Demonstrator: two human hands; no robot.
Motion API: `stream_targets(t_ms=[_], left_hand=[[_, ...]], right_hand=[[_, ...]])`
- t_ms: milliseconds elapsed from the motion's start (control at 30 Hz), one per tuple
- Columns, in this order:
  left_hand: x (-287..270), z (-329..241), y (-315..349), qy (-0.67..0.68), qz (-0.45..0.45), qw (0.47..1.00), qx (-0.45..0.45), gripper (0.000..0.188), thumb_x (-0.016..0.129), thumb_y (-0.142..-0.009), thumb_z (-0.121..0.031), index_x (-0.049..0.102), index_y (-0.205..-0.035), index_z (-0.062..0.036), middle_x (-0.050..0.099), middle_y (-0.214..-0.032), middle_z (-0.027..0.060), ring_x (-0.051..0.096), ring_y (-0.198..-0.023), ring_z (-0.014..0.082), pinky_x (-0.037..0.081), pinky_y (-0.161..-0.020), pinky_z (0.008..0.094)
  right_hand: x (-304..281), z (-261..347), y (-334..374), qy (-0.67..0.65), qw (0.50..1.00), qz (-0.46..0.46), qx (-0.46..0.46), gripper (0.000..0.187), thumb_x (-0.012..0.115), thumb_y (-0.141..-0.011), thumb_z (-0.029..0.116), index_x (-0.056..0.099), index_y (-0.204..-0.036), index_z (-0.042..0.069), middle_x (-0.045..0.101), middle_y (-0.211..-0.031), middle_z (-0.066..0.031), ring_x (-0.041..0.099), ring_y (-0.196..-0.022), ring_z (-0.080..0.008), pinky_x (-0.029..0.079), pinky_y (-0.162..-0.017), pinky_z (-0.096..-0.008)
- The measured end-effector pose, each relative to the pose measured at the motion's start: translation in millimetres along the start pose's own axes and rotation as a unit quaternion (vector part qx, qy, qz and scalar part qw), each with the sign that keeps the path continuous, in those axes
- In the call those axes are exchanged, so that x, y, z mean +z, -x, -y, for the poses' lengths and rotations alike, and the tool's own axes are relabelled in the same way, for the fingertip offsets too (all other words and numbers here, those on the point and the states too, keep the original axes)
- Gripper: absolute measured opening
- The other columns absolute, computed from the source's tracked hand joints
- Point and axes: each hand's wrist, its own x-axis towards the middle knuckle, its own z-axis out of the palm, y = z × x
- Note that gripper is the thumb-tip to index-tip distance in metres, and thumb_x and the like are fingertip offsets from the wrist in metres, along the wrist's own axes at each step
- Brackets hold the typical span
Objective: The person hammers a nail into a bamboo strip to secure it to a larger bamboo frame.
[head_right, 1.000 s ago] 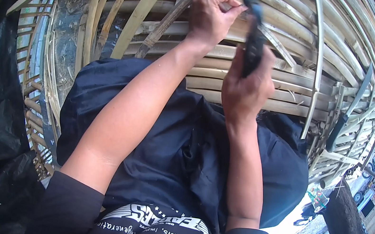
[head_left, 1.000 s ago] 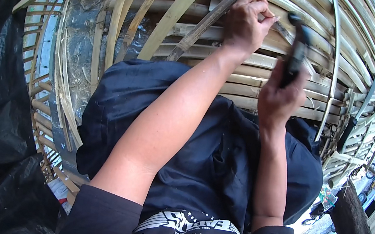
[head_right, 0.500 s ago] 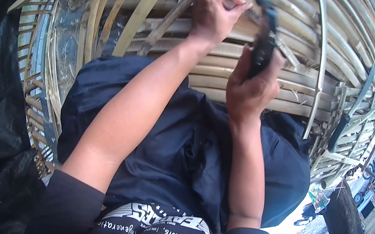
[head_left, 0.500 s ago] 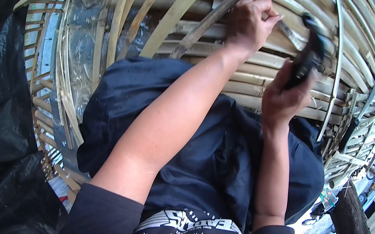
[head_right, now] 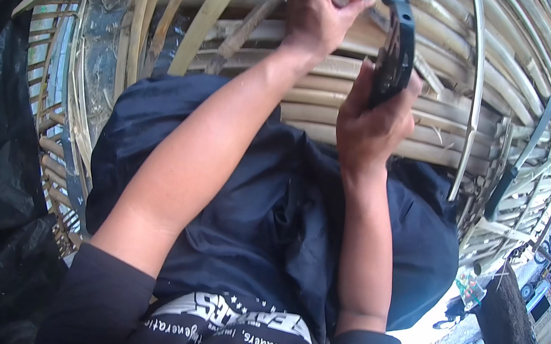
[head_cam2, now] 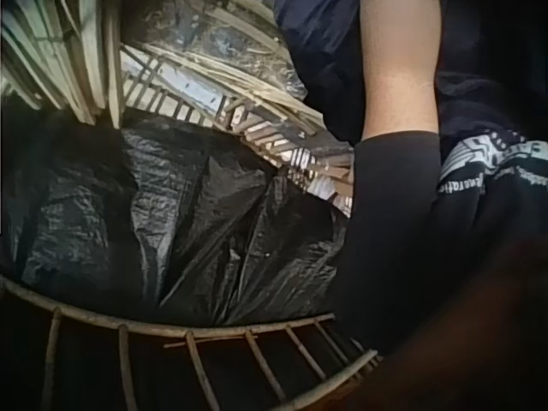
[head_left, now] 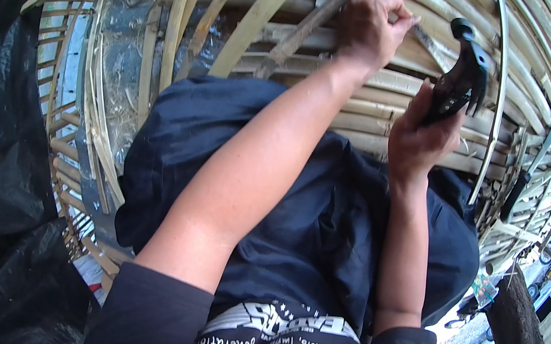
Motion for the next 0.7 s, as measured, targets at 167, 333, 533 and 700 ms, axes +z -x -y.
stream_targets(t_ms=[167,333,533,700], left_hand=[[-2,-1,8,-0.015,0.000,0.999,-0.030,0.018,0.086,-0.072,-0.013,0.069,-0.071,-0.0054,0.066,-0.091,0.0062,0.067,-0.083,0.0261,0.055,-0.073,0.0381],[-5,-10,3,0.013,0.018,1.000,-0.013,0.015,0.080,-0.077,-0.001,0.066,-0.077,-0.0004,0.064,-0.097,0.0078,0.068,-0.076,0.0242,0.054,-0.064,0.0341],[3,6,6,-0.013,-0.019,1.000,0.020,0.017,0.086,-0.071,-0.011,0.069,-0.071,-0.0047,0.065,-0.091,0.0071,0.067,-0.082,0.0267,0.054,-0.072,0.0384],[4,8,2,-0.015,0.010,1.000,0.014,0.015,0.084,-0.072,-0.007,0.070,-0.072,-0.0042,0.066,-0.093,0.0054,0.065,-0.073,0.0219,0.052,-0.065,0.0347]], right_hand=[[1,1,-5,-0.011,0.988,0.139,0.069,0.027,0.067,-0.098,0.019,0.055,-0.114,0.001,0.068,-0.081,-0.0228,0.068,-0.070,-0.0445,0.052,-0.058,-0.0478],[-2,0,-2,-0.010,0.990,0.121,0.075,0.028,0.067,-0.097,0.020,0.055,-0.114,0.002,0.067,-0.082,-0.0244,0.068,-0.074,-0.0470,0.053,-0.062,-0.0475],[1,5,-5,-0.027,0.994,0.080,0.072,0.027,0.066,-0.098,0.019,0.055,-0.116,0.002,0.067,-0.085,-0.0251,0.067,-0.078,-0.0474,0.052,-0.064,-0.0498],[-5,4,-1,-0.057,0.998,0.029,0.021,0.028,0.066,-0.098,0.018,0.055,-0.117,0.003,0.068,-0.084,-0.0239,0.067,-0.074,-0.0464,0.051,-0.061,-0.0500]])
